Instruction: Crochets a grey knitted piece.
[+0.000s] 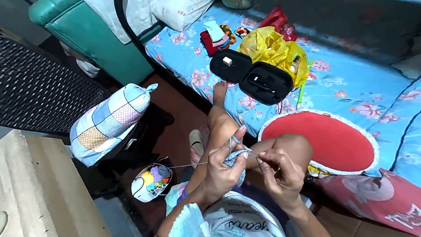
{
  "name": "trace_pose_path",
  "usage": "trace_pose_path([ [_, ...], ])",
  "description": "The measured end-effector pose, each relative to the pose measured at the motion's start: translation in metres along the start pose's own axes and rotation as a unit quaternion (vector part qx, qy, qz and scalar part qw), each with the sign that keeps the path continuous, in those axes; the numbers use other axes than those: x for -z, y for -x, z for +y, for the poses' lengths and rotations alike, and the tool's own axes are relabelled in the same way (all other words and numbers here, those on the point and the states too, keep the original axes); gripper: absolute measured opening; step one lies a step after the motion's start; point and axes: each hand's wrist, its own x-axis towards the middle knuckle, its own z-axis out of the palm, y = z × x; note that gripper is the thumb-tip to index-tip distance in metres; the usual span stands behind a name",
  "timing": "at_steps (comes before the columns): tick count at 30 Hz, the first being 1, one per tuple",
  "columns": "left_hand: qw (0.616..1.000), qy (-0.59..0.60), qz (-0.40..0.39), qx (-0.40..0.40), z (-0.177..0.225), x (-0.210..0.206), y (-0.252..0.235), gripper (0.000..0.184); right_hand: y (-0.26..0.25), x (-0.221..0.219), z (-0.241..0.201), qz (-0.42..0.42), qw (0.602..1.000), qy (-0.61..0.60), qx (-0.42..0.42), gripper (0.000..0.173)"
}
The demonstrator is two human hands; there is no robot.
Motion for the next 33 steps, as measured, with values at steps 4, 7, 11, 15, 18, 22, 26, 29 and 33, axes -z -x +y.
trace_pose_path([
  [4, 0.999, 0.021, -0.038, 0.030, 0.002, 0.014, -0.009, 0.040, 0.000, 0.004, 0.003, -0.018, 0.999, 0.034, 0.036, 0.010],
  [7, 0.991, 0.059, -0.084, 0.081, 0.004, 0.026, -0.016, 0.038, -0.002, 0.012, 0.010, -0.060, 0.998, -0.013, 0.030, 0.009],
  [11, 0.981, 0.080, -0.124, 0.124, 0.001, 0.030, -0.015, 0.042, -0.004, 0.022, 0.017, -0.137, 0.971, -0.183, -0.074, 0.007],
  [15, 0.978, 0.093, -0.124, 0.138, -0.001, 0.027, -0.012, 0.045, -0.008, 0.020, 0.017, -0.170, 0.899, -0.350, -0.198, 0.037],
  [18, 0.974, 0.108, -0.119, 0.161, -0.001, 0.024, -0.011, 0.047, -0.009, 0.015, 0.017, -0.189, 0.816, -0.474, -0.270, 0.047],
  [22, 0.966, 0.135, -0.092, 0.200, -0.003, 0.016, -0.006, 0.050, -0.009, 0.011, 0.014, -0.171, 0.757, -0.550, -0.310, 0.034],
  [26, 0.980, 0.083, -0.044, 0.175, -0.002, 0.010, -0.005, 0.049, -0.007, 0.015, 0.010, -0.122, 0.830, -0.453, -0.301, 0.029],
  [29, 0.993, -0.109, -0.043, 0.030, -0.008, 0.001, 0.000, 0.040, -0.006, 0.017, 0.002, -0.110, 0.967, -0.170, -0.152, 0.027],
  [33, 0.955, -0.266, -0.058, -0.116, -0.019, -0.007, 0.009, 0.031, -0.011, 0.015, -0.008, -0.105, 0.975, -0.129, -0.149, 0.026],
])
